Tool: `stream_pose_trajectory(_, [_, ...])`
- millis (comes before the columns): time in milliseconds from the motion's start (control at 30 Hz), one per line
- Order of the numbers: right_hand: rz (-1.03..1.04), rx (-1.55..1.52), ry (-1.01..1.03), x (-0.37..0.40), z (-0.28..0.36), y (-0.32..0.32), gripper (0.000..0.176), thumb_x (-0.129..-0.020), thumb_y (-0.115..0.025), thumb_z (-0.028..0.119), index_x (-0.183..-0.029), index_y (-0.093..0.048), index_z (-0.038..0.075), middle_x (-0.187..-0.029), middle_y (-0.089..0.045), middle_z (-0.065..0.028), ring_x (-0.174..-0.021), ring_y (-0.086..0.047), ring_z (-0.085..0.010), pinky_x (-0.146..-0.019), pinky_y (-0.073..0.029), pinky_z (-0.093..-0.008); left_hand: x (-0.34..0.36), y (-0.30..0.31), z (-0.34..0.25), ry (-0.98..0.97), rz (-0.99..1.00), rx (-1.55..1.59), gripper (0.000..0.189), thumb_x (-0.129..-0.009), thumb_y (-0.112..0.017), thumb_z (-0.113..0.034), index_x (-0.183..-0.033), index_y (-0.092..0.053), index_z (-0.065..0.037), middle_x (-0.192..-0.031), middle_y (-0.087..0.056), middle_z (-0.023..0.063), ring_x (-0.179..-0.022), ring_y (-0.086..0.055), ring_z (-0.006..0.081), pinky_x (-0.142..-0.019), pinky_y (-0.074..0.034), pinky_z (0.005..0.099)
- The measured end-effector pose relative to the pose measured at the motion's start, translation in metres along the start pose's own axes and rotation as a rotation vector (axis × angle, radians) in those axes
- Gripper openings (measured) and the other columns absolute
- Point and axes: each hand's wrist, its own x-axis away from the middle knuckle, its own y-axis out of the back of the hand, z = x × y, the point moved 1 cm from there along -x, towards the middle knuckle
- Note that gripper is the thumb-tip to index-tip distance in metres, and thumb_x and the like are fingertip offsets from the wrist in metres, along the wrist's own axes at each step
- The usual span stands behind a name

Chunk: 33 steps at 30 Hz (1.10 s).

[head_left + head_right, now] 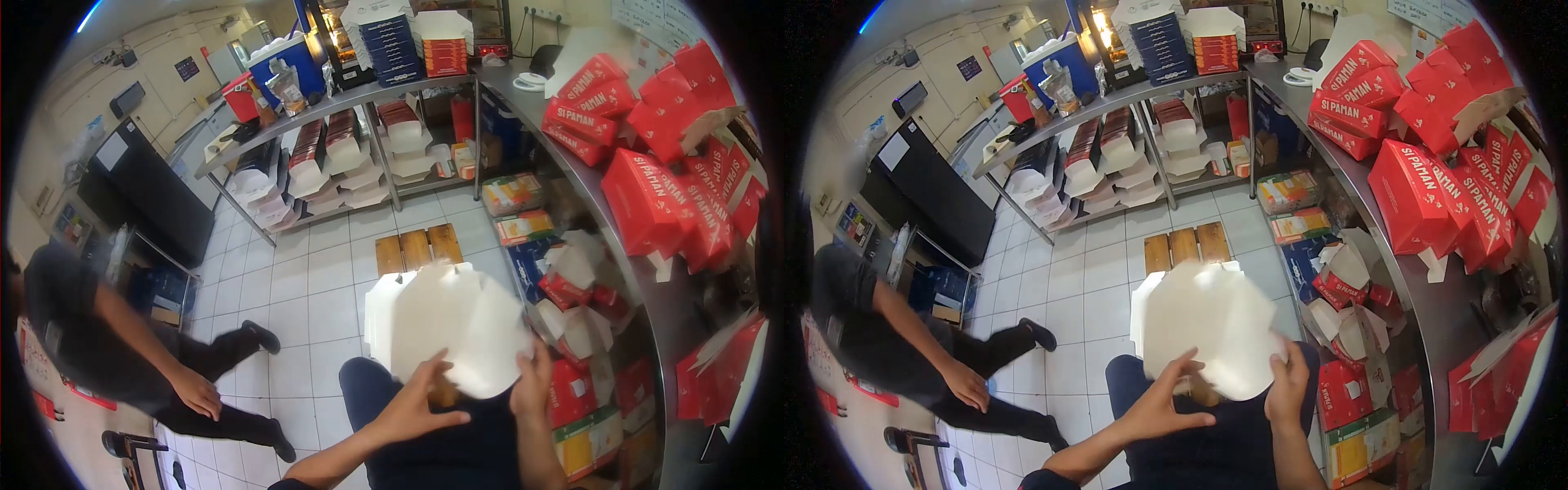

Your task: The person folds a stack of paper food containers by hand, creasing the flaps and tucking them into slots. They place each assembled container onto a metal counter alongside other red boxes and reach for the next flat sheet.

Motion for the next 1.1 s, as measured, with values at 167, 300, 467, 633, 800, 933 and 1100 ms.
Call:
stream_pose_trajectory(167, [0.957, 0.727, 0.626, 0.029, 0.052, -0.042, 0.023, -0.098, -0.058, 0.003, -0.113, -0.075, 0.007, -0.128, -0.068, -0.0202, -0.124, -0.062, -0.0297, -0.110, -0.044, -0.0483, -0.020, -0.003, 0.004, 0.306, 0.016, 1.469, 0.056, -0.098, -0.070, -0.027, -0.145, -0.045, -0.010, -0.135, -0.058, 0.0141, -0.127, -0.057, 0.0279, -0.098, -0.054, 0.0409])
stream_pose_trajectory(300, [0.355, 0.287, 0.432, 0.042, 0.021, -0.033, 0.022, -0.096, -0.062, 0.002, -0.115, -0.073, 0.005, -0.130, -0.067, -0.0216, -0.125, -0.062, -0.0332, -0.112, -0.043, -0.0507, -0.035, -0.020, 0.005, 0.224, -0.240, 1.289, 0.029, -0.103, -0.064, -0.026, -0.126, -0.060, -0.009, -0.117, -0.069, 0.0072, -0.106, -0.067, 0.0188, -0.088, -0.058, 0.0353])
stream_pose_trajectory(467, [0.307, 0.085, 0.342, 0.040, 0.027, -0.040, 0.020, -0.096, -0.069, 0.008, -0.115, -0.075, 0.003, -0.137, -0.058, -0.0243, -0.125, -0.061, -0.0342, -0.109, -0.048, -0.0448, -0.041, -0.034, 0.007, 0.108, -0.358, 1.197, 0.022, -0.107, -0.056, -0.022, -0.119, -0.064, -0.006, -0.111, -0.071, 0.0069, -0.102, -0.069, 0.0162, -0.087, -0.057, 0.0317])
stream_pose_trajectory(633, [0.496, 0.443, 0.537, 0.035, 0.031, -0.036, 0.040, -0.083, -0.083, 0.028, -0.115, -0.077, 0.004, -0.134, -0.053, -0.0202, -0.124, -0.061, -0.0342, -0.105, -0.052, -0.0426, -0.027, -0.046, -0.011, -0.032, -0.330, 1.171, 0.029, -0.110, -0.049, -0.024, -0.116, -0.064, 0.000, -0.112, -0.069, 0.0092, -0.101, -0.068, 0.0159, -0.085, -0.059, 0.0317])
stream_pose_trajectory(800, [0.252, 0.366, 0.557, 0.046, 0.020, -0.051, 0.039, -0.086, -0.082, 0.025, -0.117, -0.075, 0.002, -0.137, -0.052, -0.0205, -0.124, -0.061, -0.0341, -0.105, -0.051, -0.0427, -0.017, -0.076, -0.018, -0.083, -0.378, 1.200, 0.030, -0.110, -0.050, -0.022, -0.122, -0.063, 0.002, -0.115, -0.068, 0.0088, -0.104, -0.067, 0.0165, -0.089, -0.058, 0.0327])
stream_pose_trajectory(933, [0.302, 0.403, 0.671, 0.049, 0.024, -0.048, 0.048, -0.094, -0.074, 0.038, -0.124, -0.070, 0.000, -0.137, -0.052, -0.0213, -0.119, -0.063, -0.0330, -0.100, -0.051, -0.0419, -0.016, -0.060, -0.031, -0.274, -0.488, 0.576, 0.036, -0.109, -0.051, -0.020, -0.134, -0.059, 0.005, -0.120, -0.068, 0.0099, -0.105, -0.065, 0.0160, -0.092, -0.052, 0.0298])
stream_pose_trajectory(1100, [0.178, 0.373, 0.567, 0.036, 0.028, -0.025, 0.053, -0.105, -0.056, 0.035, -0.139, -0.050, -0.005, -0.132, -0.052, -0.0203, -0.122, -0.056, -0.0299, -0.107, -0.042, -0.0398, -0.003, -0.024, -0.020, -0.212, -0.350, 0.329, 0.031, -0.109, -0.048, -0.019, -0.111, -0.067, 0.005, -0.098, -0.068, 0.0054, -0.087, -0.058, 0.0097, -0.079, -0.045, 0.0255])
